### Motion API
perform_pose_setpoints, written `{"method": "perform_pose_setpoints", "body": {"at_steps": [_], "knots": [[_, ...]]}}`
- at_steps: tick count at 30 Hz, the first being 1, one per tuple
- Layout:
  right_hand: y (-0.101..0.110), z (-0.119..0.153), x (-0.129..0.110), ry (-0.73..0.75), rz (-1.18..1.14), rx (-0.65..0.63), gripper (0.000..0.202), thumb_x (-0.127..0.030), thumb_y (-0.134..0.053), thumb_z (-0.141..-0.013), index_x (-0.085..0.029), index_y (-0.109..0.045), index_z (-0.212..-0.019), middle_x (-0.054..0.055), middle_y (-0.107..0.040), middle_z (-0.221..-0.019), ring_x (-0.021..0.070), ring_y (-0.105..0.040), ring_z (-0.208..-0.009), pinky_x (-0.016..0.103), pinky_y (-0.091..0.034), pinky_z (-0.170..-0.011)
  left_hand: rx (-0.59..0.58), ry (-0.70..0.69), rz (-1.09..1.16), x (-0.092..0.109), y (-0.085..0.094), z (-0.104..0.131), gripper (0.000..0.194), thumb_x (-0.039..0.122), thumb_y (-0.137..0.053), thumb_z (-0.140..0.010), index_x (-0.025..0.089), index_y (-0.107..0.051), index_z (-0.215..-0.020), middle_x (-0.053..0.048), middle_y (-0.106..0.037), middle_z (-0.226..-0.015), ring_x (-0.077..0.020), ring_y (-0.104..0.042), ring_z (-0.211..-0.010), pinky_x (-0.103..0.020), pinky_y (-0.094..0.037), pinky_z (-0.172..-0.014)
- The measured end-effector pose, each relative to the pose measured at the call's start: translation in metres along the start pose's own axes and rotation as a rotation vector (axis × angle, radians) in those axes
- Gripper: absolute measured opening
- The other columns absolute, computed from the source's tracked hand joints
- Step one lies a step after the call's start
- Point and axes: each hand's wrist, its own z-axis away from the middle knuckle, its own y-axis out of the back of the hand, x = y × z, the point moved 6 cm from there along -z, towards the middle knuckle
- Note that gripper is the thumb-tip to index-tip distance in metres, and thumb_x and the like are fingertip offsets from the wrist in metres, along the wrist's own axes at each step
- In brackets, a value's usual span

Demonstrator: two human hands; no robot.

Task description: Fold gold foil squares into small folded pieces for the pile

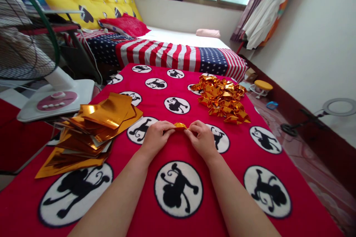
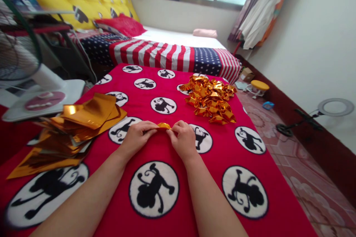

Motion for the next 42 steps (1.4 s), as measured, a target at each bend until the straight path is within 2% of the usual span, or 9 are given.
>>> {"method": "perform_pose_setpoints", "body": {"at_steps": [6,11,17,26,34,42], "knots": [[-0.0070,-0.0028,0.0080,-0.122,-0.004,0.022,0.012,-0.026,-0.064,-0.081,-0.021,-0.067,-0.072,0.000,-0.061,-0.073,0.0133,-0.055,-0.067,0.025,-0.036,-0.062,0.153,0.090,-0.030,-0.0084,0.0039,-0.0019,0.009,0.020,-0.064,-0.081,0.019,-0.072,-0.078,-0.002,-0.072,-0.082,-0.0163,-0.064,-0.076,-0.028,-0.048,-0.075],[-0.0084,-0.0042,0.0095,-0.190,0.049,0.039,0.009,-0.027,-0.065,-0.078,-0.021,-0.067,-0.073,-0.001,-0.062,-0.071,0.0130,-0.054,-0.065,0.025,-0.035,-0.061,0.148,0.143,-0.114,-0.0084,0.0037,-0.0046,0.011,0.022,-0.062,-0.082,0.019,-0.071,-0.076,-0.003,-0.071,-0.081,-0.0162,-0.063,-0.075,-0.028,-0.047,-0.074],[-0.0077,-0.0051,0.0056,-0.213,0.122,0.049,0.013,-0.028,-0.061,-0.080,-0.021,-0.066,-0.070,-0.001,-0.062,-0.070,0.0133,-0.055,-0.065,0.026,-0.033,-0.061,0.134,0.225,-0.181,-0.0056,0.0034,-0.0058,0.015,0.027,-0.060,-0.083,0.020,-0.071,-0.075,-0.004,-0.071,-0.083,-0.0168,-0.062,-0.076,-0.028,-0.045,-0.072],[-0.0060,-0.0043,0.0044,-0.328,0.180,0.028,0.014,-0.031,-0.061,-0.079,-0.024,-0.068,-0.070,-0.001,-0.066,-0.071,0.0138,-0.056,-0.063,0.026,-0.030,-0.059,0.135,0.312,-0.322,-0.0035,0.0002,-0.0070,0.018,0.032,-0.059,-0.083,0.021,-0.071,-0.075,-0.003,-0.070,-0.082,-0.0169,-0.062,-0.072,-0.028,-0.041,-0.066],[-0.0075,-0.0053,0.0036,-0.325,0.216,0.026,0.012,-0.030,-0.061,-0.079,-0.024,-0.067,-0.071,-0.001,-0.066,-0.073,0.0142,-0.056,-0.064,0.026,-0.030,-0.059,0.127,0.339,-0.363,-0.0027,-0.0021,-0.0060,0.013,0.030,-0.060,-0.082,0.022,-0.067,-0.075,-0.002,-0.068,-0.083,-0.0166,-0.062,-0.073,-0.027,-0.039,-0.061],[-0.0080,-0.0049,0.0032,-0.314,0.237,0.033,0.012,-0.030,-0.063,-0.079,-0.023,-0.067,-0.070,0.001,-0.066,-0.072,0.0153,-0.056,-0.063,0.027,-0.030,-0.058,0.149,0.335,-0.430,0.0007,-0.0023,-0.0064,0.013,0.030,-0.061,-0.083,0.021,-0.064,-0.075,-0.004,-0.063,-0.086,-0.0184,-0.060,-0.074,-0.028,-0.037,-0.057]]}}
